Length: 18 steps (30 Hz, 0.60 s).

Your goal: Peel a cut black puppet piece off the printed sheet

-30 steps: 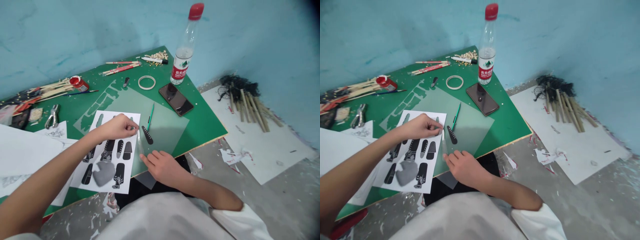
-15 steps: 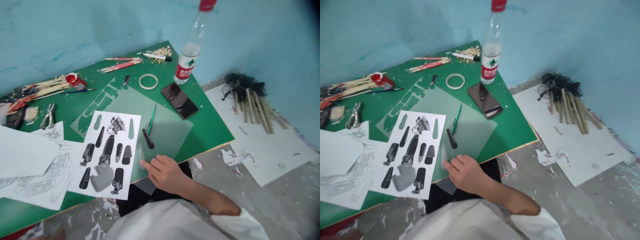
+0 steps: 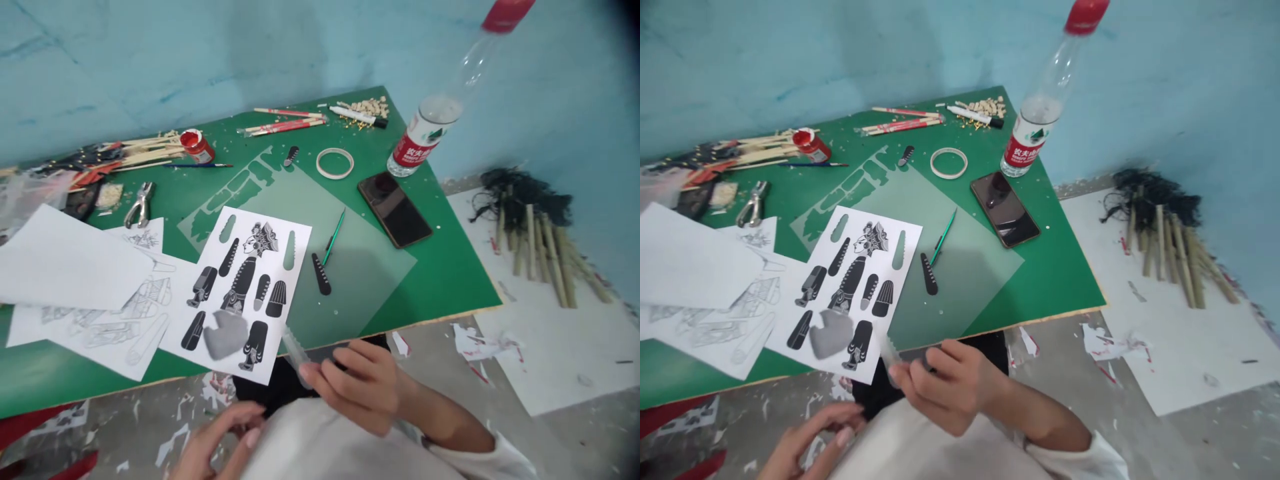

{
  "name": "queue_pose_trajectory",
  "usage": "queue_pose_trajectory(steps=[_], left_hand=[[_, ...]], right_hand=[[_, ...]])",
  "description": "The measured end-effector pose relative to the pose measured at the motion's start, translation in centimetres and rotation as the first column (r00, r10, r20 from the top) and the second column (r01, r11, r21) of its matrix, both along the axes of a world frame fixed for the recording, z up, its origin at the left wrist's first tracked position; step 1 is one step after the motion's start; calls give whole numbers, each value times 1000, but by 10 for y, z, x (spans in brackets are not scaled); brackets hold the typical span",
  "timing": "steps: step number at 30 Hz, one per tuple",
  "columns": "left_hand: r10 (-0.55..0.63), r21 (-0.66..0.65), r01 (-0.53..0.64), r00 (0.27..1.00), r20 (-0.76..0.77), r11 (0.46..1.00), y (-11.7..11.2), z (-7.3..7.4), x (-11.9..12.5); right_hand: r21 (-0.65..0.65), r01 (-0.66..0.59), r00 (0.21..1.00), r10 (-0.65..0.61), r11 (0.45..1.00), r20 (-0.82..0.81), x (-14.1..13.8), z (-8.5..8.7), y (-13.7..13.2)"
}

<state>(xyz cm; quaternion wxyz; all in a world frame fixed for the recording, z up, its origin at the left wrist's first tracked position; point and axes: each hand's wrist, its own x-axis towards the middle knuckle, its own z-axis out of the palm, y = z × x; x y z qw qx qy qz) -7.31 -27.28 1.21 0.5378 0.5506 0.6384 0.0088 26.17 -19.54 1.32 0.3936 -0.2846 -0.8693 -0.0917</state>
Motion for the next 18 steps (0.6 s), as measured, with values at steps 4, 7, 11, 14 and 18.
queue_pose_trajectory(steps=[4, 7, 11, 14, 18], left_hand=[[237, -122, -203, 834, 497, 971, 49, 45, 63], [215, -156, -154, 804, 554, 976, 70, 50, 89], [235, -203, -143, 787, 570, 969, 67, 38, 95], [255, -260, -102, 699, 668, 960, 56, 29, 92], [293, -255, -147, 546, 785, 956, 50, 25, 102]], right_hand=[[72, -69, 996, 65, 995, 54, -6, 12, -15], [106, -31, 999, 28, 994, 33, -12, 10, -29], [103, -9, 999, 4, 995, 50, -14, 1, -45], [130, 3, 998, -11, 991, 61, -13, -2, -52], [170, 66, 998, -68, 983, 9, -13, -1, -53]])
